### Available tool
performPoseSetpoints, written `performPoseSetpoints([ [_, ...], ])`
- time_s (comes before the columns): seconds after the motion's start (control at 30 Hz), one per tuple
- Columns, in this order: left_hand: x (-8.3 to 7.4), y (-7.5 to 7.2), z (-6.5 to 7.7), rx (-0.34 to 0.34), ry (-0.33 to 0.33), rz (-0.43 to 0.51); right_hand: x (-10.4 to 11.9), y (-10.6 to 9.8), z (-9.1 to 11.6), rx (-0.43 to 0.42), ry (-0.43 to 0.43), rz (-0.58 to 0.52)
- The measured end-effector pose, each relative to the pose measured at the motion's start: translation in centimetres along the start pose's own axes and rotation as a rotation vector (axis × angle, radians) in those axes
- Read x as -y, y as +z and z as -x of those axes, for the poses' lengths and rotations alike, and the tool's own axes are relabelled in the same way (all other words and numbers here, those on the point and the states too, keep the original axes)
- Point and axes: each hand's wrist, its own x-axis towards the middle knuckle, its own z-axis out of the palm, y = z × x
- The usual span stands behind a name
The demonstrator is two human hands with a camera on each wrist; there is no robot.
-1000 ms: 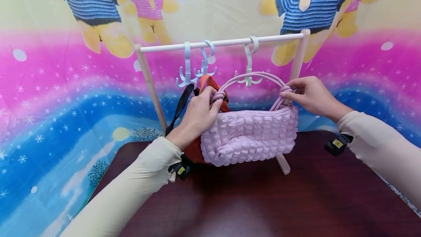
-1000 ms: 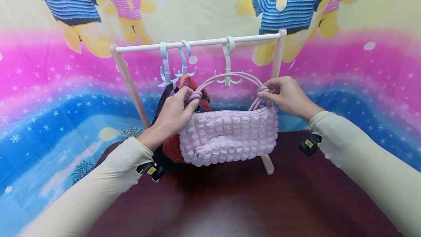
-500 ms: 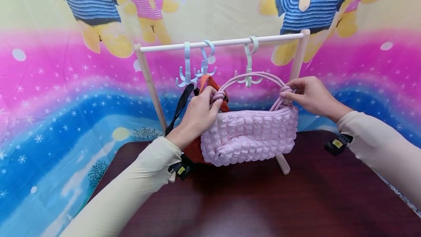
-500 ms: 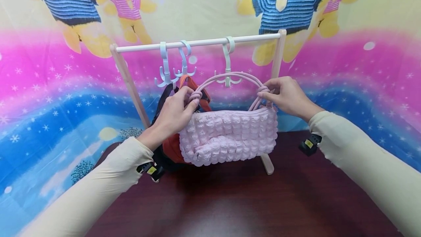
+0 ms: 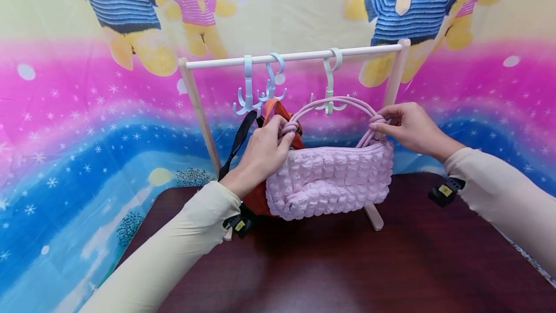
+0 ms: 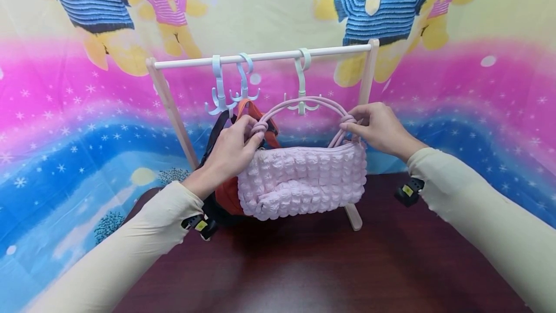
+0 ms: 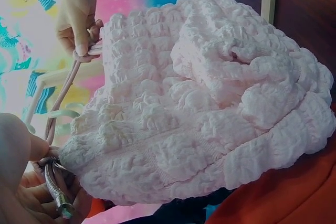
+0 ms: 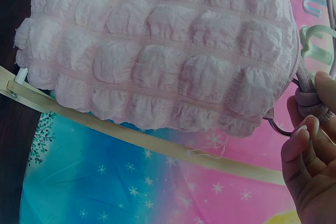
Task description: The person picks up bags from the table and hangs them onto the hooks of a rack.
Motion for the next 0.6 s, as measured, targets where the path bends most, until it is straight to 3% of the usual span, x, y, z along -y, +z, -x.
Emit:
performPoseSetpoints([
  [0.6,0.06,0.12,0.16,0.005,0.002,-0.017,-0.09,0.32,0.05,0.01,0.01,0.01],
])
